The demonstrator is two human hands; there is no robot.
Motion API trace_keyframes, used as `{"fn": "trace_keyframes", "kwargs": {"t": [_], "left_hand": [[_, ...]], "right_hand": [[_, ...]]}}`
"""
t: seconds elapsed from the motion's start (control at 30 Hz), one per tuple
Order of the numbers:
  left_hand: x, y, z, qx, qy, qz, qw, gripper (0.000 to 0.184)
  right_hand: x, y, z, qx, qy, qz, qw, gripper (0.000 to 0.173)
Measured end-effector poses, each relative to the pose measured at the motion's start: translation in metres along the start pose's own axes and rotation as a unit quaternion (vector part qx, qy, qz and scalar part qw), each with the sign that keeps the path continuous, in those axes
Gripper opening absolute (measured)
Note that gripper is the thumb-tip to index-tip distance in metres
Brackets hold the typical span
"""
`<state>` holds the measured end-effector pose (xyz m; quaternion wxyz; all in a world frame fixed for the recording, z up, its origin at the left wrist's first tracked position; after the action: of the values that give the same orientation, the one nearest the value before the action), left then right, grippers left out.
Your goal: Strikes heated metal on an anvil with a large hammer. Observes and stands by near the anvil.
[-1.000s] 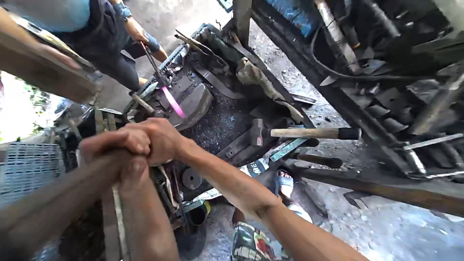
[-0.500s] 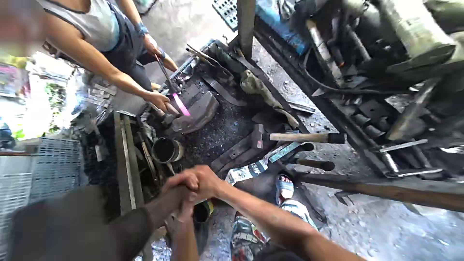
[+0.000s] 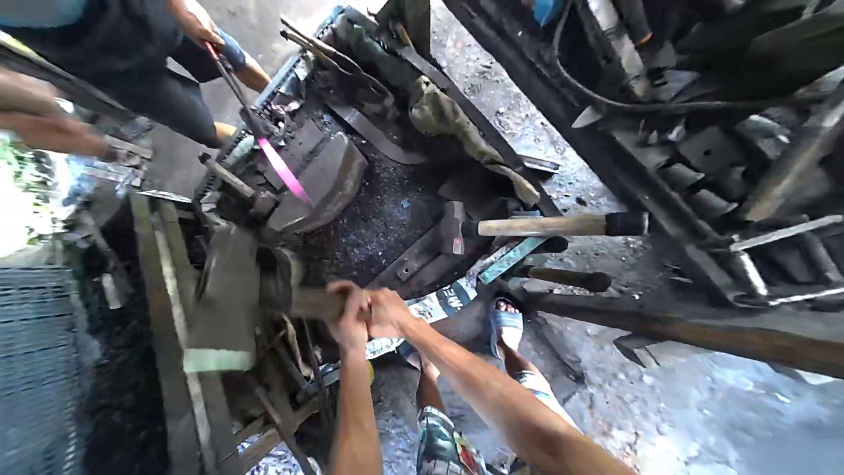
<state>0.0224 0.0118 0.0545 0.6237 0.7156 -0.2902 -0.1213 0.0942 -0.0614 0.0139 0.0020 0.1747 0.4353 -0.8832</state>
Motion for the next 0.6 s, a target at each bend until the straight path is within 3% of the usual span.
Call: {"fn": "trace_keyframes", "kwargs": {"t": [0.1,0.17,0.23,0.3,0.37,0.43,0.5,0.57,0.6], "left_hand": [[0.030,0.149,0.008,0.185,-0.088,-0.066,0.977,0.024],[0.032,0.228,-0.012,0.256,-0.157,-0.117,0.947,0.028],[0.035,0.292,-0.054,0.305,-0.239,-0.128,0.913,0.030],[0.028,0.321,-0.107,0.308,-0.328,-0.149,0.880,0.024],[0.034,0.293,-0.145,0.302,-0.310,-0.135,0.891,0.020],[0.041,0.196,-0.151,0.289,-0.190,-0.116,0.931,0.028],[0.011,0.050,-0.119,0.133,-0.103,-0.110,0.980,0.026],[-0.018,-0.065,-0.069,-0.078,-0.016,-0.113,0.990,0.017],[-0.021,-0.091,-0.051,-0.128,0.004,-0.103,0.986,0.018]], "right_hand": [[-0.033,-0.091,0.078,-0.219,0.068,-0.034,0.973,0.045],[-0.062,-0.165,0.109,-0.334,0.092,-0.087,0.934,0.043],[-0.094,-0.233,0.122,-0.411,0.115,-0.113,0.897,0.037],[-0.124,-0.280,0.112,-0.461,0.169,-0.115,0.863,0.032],[-0.136,-0.282,0.069,-0.462,0.223,-0.109,0.851,0.040],[-0.115,-0.220,0.000,-0.367,0.207,-0.103,0.901,0.046],[-0.050,-0.100,-0.060,-0.140,0.112,-0.108,0.978,0.035],[0.009,0.000,-0.077,0.082,0.002,-0.121,0.989,0.038],[0.018,0.026,-0.077,0.136,-0.018,-0.100,0.985,0.044]]}}
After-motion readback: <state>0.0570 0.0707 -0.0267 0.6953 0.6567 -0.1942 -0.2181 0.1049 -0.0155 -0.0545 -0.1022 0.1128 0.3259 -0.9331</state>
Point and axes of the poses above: each hand's wrist, its own z-axis away from the middle knuckle, its own x-axis out of the palm, y = z × x, the point moved 3 cm from there along -z, towards the middle knuckle, and after that the axes turned 14 degrees about x, right-handed, at the moved point
